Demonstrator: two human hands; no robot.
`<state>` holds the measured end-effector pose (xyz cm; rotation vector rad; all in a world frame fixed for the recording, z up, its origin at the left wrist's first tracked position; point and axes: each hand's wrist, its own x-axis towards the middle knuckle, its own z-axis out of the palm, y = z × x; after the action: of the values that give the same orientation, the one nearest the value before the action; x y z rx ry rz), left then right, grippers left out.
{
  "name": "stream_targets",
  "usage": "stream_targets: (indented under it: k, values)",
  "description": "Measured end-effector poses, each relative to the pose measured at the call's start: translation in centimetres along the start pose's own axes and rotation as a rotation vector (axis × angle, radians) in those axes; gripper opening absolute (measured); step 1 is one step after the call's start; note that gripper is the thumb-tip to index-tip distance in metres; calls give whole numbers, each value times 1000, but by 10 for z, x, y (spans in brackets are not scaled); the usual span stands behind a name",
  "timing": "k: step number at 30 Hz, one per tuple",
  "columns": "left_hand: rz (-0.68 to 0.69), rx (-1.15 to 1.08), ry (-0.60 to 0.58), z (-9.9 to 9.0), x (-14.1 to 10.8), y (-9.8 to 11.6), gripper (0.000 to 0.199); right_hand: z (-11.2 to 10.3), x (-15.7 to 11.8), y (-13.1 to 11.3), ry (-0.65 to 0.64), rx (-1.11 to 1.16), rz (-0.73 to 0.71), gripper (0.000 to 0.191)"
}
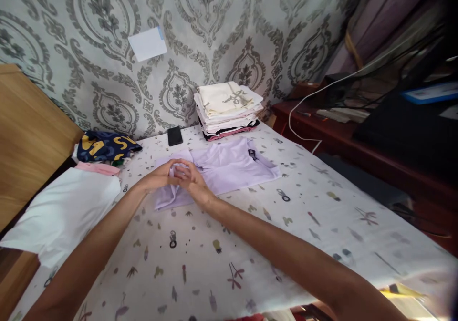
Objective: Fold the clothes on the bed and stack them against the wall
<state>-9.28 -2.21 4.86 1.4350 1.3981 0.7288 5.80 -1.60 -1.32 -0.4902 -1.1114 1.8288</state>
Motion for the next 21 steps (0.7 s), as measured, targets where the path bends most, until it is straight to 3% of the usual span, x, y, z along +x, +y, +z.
stream_targets:
  k: [2, 5, 8, 13, 17, 21]
  values:
    - [28, 26, 88, -4, -1, -6, 67, -9, 5, -6, 20, -22, 34, 57]
    - [40, 59, 291, -12, 0, -12, 55, -23, 16, -17, 184, -203, 83, 36]
    - [64, 72, 434, -23, 1, -12, 48, -33, 32, -26, 299, -482, 193, 39]
    - [135, 146, 500, -31, 1, -5, 41, -34, 57, -30, 239, -649, 356, 55]
    - [143, 254, 492, -31, 0, 1, 39, -26, 69, -29, 240, -705, 426, 47]
    - [175, 418, 542, -29, -1, 5, 38, -12, 67, -33, 237, -537, 492, 24]
